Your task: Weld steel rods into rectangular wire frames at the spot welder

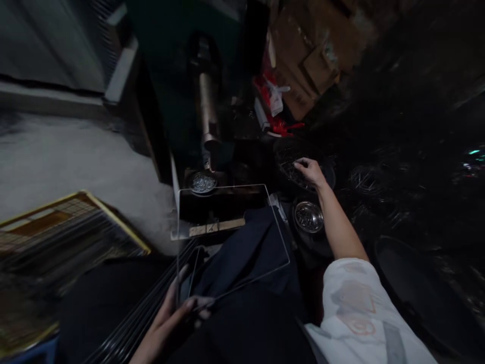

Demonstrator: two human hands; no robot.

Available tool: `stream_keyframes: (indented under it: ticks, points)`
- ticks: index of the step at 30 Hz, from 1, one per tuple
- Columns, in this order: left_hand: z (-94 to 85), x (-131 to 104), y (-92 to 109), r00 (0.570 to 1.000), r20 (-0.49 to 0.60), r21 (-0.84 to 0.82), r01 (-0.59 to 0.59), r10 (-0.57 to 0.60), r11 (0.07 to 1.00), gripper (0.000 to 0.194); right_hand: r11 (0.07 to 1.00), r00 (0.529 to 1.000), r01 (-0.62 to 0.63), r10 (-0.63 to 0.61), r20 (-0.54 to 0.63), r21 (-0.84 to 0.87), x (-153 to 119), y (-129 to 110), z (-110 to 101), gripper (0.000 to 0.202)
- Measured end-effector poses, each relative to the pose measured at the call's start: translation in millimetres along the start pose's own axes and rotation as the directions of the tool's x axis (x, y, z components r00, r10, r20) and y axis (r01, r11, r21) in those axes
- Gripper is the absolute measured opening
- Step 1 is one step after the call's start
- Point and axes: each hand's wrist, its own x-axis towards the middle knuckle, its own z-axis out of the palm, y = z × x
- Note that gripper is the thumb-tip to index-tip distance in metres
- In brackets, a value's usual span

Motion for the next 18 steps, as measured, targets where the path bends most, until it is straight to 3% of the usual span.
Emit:
stream_keyframes:
  ticks: [2,4,7,9,13,18]
  points:
    - [8.6,2.4,-0.6,0.998,0.052,-0.068,0.036,-0.033,0.997,0.096,0.990,0.993,-0.015,-0.002,0.118,0.140,-22.0,-20.1,28.9,0.022]
    - [14.2,4.6,-0.7,0.994,0.105,-0.123,0.045,-0.032,0.991,0.099,0.923,0.963,-0.192,0.113,0.243,0.332,-45.6,-33.8,65.6,0.025]
    - [15.5,6.6,-2.9,0.987,0.158,-0.146,0.031,-0.008,0.989,0.096,0.721,0.854,-0.498,0.313,0.415,0.482,-75.0,-37.4,126.4,0.024]
    - [13.7,7.7,-5.6,0.985,0.173,-0.139,0.011,0.013,0.990,0.094,0.610,0.797,-0.598,0.379,0.471,0.520,-86.7,-31.3,163.4,0.017]
    - [10.4,7.8,-12.2,0.983,0.180,-0.153,0.003,0.025,0.988,0.095,0.469,0.753,-0.653,0.482,0.448,0.594,-91.5,-20.6,217.0,0.017]
    - [8.0,8.8,-21.3,0.975,0.215,-0.190,-0.015,0.056,0.982,0.093,0.386,0.731,-0.641,0.569,0.375,0.664,-84.2,-27.3,254.6,0.018]
